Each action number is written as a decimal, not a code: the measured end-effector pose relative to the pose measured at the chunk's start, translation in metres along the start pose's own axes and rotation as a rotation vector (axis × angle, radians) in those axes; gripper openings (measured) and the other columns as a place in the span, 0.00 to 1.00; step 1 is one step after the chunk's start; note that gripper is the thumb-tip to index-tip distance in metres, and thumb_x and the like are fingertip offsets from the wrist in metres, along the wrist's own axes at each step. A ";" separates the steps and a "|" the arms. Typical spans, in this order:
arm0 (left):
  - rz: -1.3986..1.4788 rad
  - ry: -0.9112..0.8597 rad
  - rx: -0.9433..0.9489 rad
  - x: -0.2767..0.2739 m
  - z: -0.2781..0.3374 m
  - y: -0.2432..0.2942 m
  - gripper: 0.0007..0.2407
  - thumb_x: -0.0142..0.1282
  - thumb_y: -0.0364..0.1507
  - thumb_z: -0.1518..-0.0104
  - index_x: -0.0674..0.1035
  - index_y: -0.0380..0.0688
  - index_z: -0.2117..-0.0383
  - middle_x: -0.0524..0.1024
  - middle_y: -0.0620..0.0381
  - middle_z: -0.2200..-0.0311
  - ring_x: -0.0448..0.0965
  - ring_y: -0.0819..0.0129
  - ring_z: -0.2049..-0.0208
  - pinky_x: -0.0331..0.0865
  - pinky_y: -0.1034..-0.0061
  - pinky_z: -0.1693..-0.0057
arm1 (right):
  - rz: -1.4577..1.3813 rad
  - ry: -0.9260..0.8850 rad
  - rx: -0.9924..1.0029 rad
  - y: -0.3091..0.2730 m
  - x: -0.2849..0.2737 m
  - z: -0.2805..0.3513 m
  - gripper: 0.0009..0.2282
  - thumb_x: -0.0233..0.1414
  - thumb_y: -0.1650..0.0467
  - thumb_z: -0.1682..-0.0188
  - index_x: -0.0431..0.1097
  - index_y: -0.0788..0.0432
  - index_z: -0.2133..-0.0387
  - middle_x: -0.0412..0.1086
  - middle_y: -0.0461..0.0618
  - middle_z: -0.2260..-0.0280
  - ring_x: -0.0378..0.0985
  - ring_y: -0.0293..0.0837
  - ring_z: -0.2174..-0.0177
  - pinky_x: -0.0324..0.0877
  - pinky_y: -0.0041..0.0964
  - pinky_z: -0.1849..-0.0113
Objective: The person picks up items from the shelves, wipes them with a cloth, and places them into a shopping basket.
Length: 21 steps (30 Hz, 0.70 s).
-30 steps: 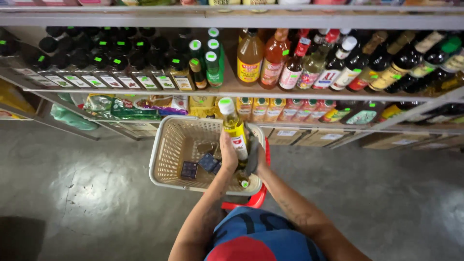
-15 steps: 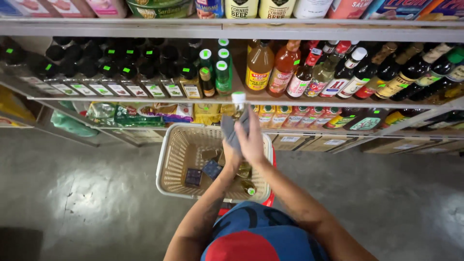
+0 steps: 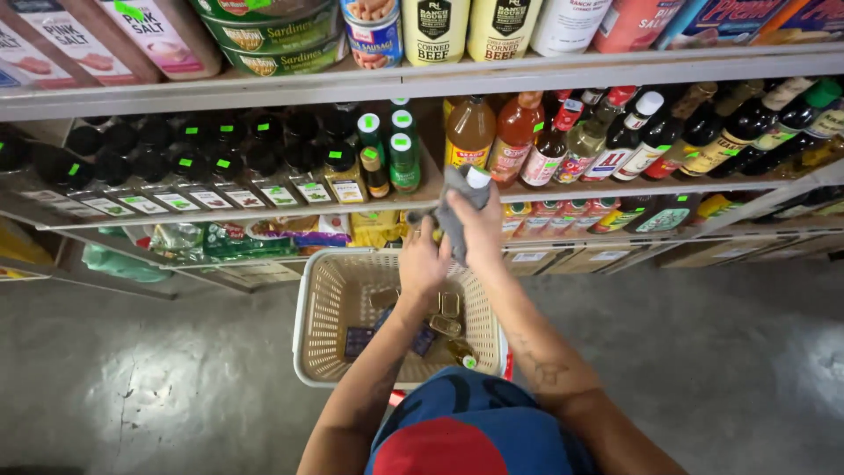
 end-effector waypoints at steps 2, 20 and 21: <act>0.425 -0.305 -0.445 -0.020 -0.004 0.011 0.25 0.42 0.45 0.35 0.73 0.37 0.42 0.80 0.30 0.60 0.80 0.34 0.55 0.68 0.44 0.48 | -0.312 -0.098 0.029 0.015 0.003 -0.019 0.24 0.70 0.64 0.62 0.72 0.50 0.52 0.73 0.45 0.65 0.77 0.39 0.66 0.76 0.39 0.65; 1.240 -0.211 -0.620 0.055 0.026 -0.052 0.42 0.62 0.25 0.42 0.40 0.32 0.29 0.83 0.47 0.65 0.82 0.65 0.65 0.73 0.70 0.53 | 0.059 -0.466 -0.299 -0.029 -0.031 0.040 0.19 0.59 0.66 0.50 0.72 0.51 0.45 0.71 0.53 0.51 0.72 0.48 0.48 0.60 0.46 0.43; 1.241 -0.205 -0.622 0.048 0.025 -0.049 0.42 0.62 0.25 0.42 0.40 0.32 0.29 0.83 0.47 0.65 0.82 0.65 0.65 0.73 0.70 0.53 | 0.061 -0.472 -0.300 -0.019 -0.037 0.028 0.19 0.59 0.66 0.50 0.72 0.51 0.45 0.71 0.53 0.51 0.72 0.48 0.48 0.60 0.46 0.43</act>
Point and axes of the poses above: each hand's wrist, its own z-axis away from the middle knuckle, its own x-axis out of the palm, y = z × x, the point moved 10 cm from there along -z, towards the middle knuckle
